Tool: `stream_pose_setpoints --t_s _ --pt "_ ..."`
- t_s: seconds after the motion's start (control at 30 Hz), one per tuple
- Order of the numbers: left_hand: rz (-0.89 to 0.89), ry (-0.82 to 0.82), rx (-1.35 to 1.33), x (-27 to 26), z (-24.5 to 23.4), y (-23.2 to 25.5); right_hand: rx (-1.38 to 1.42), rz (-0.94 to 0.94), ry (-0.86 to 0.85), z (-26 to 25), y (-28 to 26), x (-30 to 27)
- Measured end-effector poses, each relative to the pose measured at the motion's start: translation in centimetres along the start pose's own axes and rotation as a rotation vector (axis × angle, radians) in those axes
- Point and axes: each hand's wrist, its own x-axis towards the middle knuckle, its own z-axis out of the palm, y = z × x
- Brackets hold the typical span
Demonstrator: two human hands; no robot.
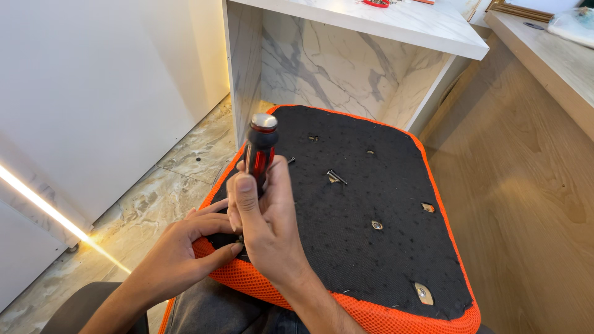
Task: The person uses a screwdriver to fasten screws into the underside of an orange and black chair seat. They pick up screws and turn the screwdriver to tighten them into the seat's mounting points.
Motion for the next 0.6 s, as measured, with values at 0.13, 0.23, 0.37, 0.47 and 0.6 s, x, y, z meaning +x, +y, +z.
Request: stream_pose_setpoints --t_s 0.13,0.23,0.37,0.47,0.6 --pt "0.127 0.024 0.036 0.0 0.2 0.6 0.256 -0.059 -0.081 -0.8 -0.3 -0.4" --pt "0.044 0.120 0.087 -0.2 1.2 1.3 0.021 -0.011 -0.055 -0.7 -1.1 -0.5" --pt "0.122 0.278 0.128 -0.5 2.3 1.8 -0.176 -0.186 -0.064 -0.6 -3.1 0.3" --pt "0.119 0.278 0.115 -0.5 2.4 1.7 -0.424 -0.267 -0.062 -1.2 -5.1 0.9" --pt "0.063 0.234 0.094 -0.3 2.1 1.5 -0.734 -0.217 -0.044 -1.7 -7.2 1.5"
